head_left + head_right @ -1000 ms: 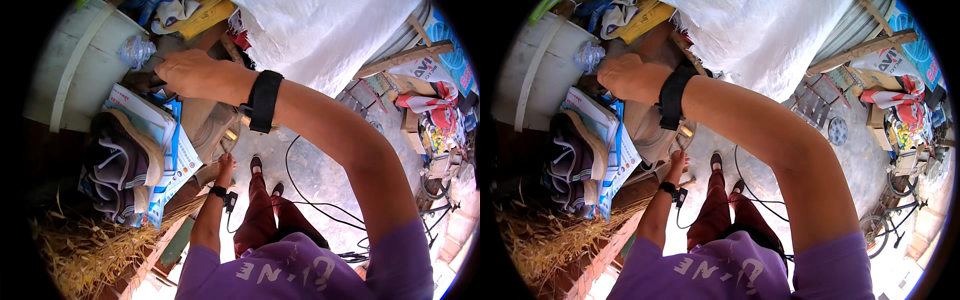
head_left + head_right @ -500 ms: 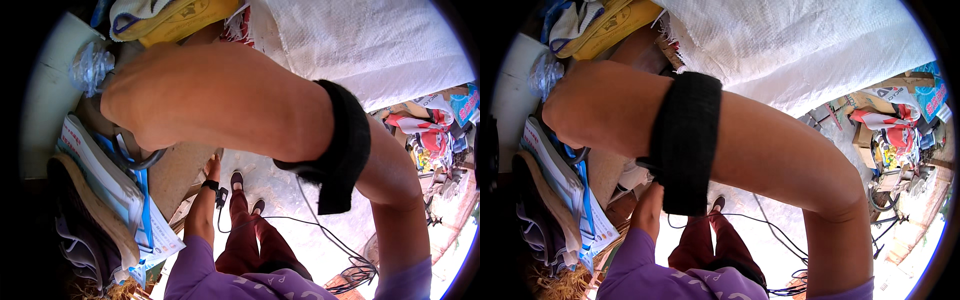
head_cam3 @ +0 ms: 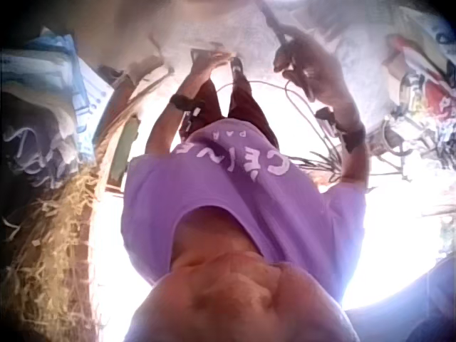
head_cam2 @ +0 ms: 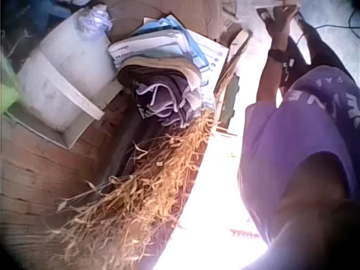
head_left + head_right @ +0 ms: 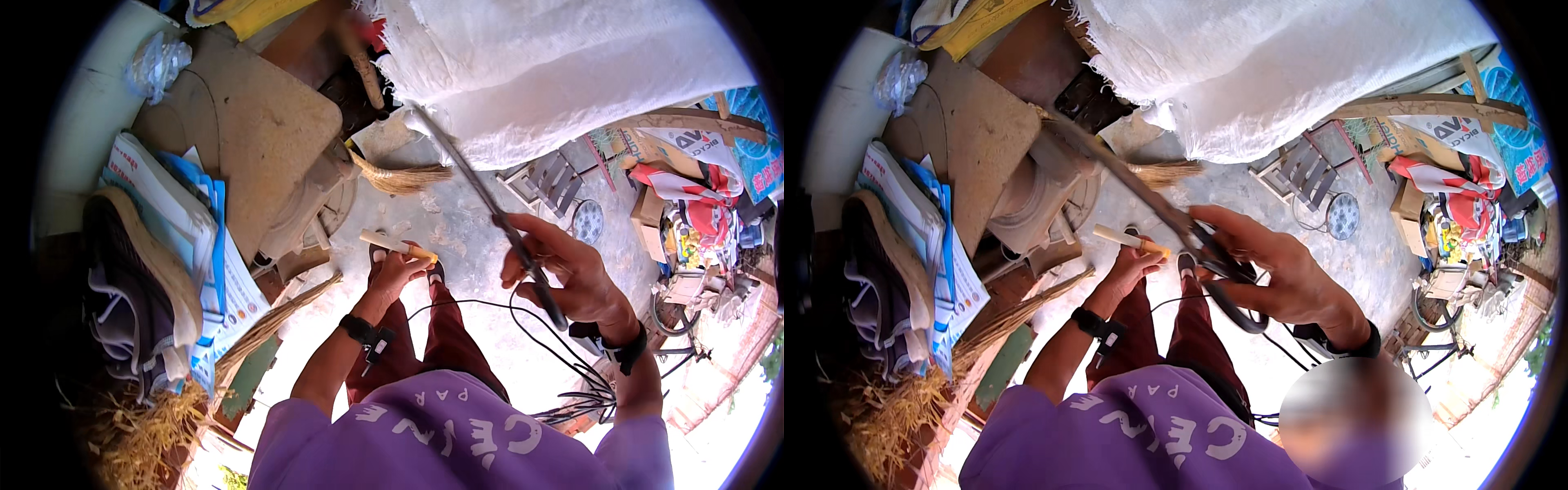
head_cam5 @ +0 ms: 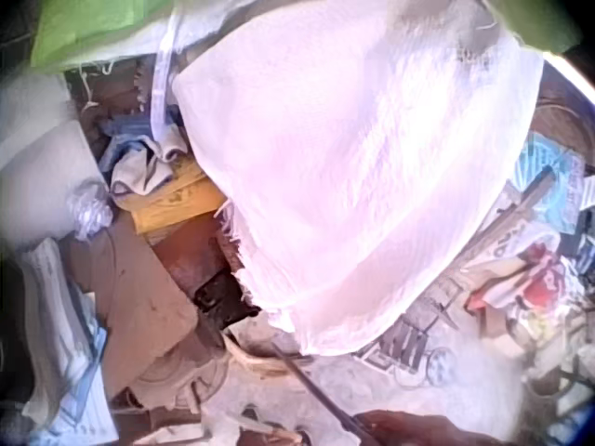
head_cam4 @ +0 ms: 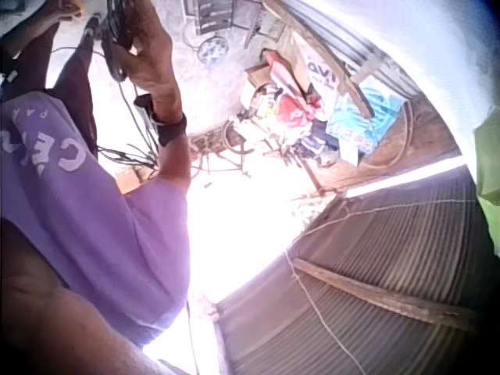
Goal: The person uses pliers to remove a component from a white pipe and then attaches the pipe to the end of a garden hose.
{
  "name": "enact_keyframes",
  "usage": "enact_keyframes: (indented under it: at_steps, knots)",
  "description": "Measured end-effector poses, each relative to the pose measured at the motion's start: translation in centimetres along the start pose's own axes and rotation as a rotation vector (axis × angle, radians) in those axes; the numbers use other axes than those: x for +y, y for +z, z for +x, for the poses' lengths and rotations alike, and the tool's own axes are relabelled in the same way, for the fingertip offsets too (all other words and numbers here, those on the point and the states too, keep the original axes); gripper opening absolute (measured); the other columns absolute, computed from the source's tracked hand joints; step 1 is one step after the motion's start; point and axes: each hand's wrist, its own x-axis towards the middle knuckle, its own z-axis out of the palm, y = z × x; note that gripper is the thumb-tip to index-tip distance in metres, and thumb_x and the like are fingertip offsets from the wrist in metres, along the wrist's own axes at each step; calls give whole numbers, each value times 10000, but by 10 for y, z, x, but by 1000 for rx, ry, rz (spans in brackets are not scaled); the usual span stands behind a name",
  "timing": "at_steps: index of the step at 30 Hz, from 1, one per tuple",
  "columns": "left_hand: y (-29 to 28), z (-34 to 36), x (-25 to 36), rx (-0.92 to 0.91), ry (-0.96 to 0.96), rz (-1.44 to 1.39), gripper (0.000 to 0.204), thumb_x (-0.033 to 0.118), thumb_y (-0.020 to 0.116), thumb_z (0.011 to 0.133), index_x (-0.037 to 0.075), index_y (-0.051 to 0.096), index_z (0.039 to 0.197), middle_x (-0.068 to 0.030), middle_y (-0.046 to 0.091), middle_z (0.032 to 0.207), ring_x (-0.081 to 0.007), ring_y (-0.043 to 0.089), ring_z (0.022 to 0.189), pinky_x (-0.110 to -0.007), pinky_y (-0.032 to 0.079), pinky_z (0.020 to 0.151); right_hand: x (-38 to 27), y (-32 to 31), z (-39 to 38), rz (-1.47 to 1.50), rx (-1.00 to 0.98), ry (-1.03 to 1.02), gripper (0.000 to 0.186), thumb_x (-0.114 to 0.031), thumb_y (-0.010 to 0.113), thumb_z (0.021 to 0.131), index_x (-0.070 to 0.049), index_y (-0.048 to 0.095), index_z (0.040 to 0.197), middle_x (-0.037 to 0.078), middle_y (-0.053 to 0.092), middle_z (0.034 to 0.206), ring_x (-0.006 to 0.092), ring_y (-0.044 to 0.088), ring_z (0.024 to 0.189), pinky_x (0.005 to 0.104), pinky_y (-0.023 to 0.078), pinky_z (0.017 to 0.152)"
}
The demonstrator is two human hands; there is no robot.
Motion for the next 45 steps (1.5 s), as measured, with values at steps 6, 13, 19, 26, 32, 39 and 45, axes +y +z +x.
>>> enact_keyframes:
  at_steps: [6, 13, 19, 26, 32, 39, 45]
  knots:
    - [112, -87, 30, -104, 456, -23, 358, -22, 672, 728, 59, 462, 1007, -63, 568, 928, -119, 578, 791, -222, 484, 674, 45, 6, -128, 724, 168, -67, 851, 0, 680, 725, -130, 171, 1395, 42, 505, 721, 102, 479, 582, 217, 377, 501]
    - [207, -189, 75, 197, 1271, 516, 296, 18, 742, 667, 25, 535, 879, -49, 554, 797, -131, 528, 698, -235, 441, 626, 33, -3, -147, 463, 117, -139, 595, -366, 623, 803, -135, 285, 1235, 60, 519, 812, 63, 403, 594, 180, 324, 495]
    - [226, -252, 52, 351, 1423, 709, 289, 21, 739, 664, 15, 554, 886, -100, 575, 797, -198, 557, 708, -283, 449, 614, -20, 32, -123, 555, 25, -147, 537, -125, 596, 818, -108, 276, 1249, 97, 560, 902, 65, 478, 677, 191, 389, 571]
    - [191, -339, 8, 157, 892, -42, 469, 316, 548, 876, 10, 473, 1224, -147, 577, 1102, -211, 607, 901, -265, 496, 737, -63, 77, -106, 439, -174, -306, 665, -93, 712, 742, -23, 297, 1256, 75, 575, 884, 83, 536, 699, 193, 418, 573]
    - [166, -423, -26, 70, 848, -117, 459, 278, 487, 898, -23, 415, 1236, -153, 551, 937, -188, 536, 658, -255, 445, 570, -95, 162, -104, 330, -415, -401, 616, -45, 673, 767, -16, 294, 1252, 57, 566, 879, 82, 530, 725, 193, 430, 640]
    - [132, -504, -74, 135, 1028, -498, 315, 250, 375, 955, 17, 434, 1158, -21, 438, 669, -49, 317, 444, -169, 283, 398, -119, 255, -112, 250, -497, -561, 512, -338, 460, 918, -42, 337, 1319, 50, 513, 712, 33, 380, 462, 168, 298, 419]
    - [104, -564, -98, 305, 1296, -807, 337, 294, 374, 951, 32, 397, 1163, -24, 424, 689, -61, 339, 454, -167, 293, 357, -97, 339, -162, 173, -809, -302, 535, -358, 440, 919, -53, 301, 1336, 56, 487, 878, 51, 415, 638, 161, 331, 545]
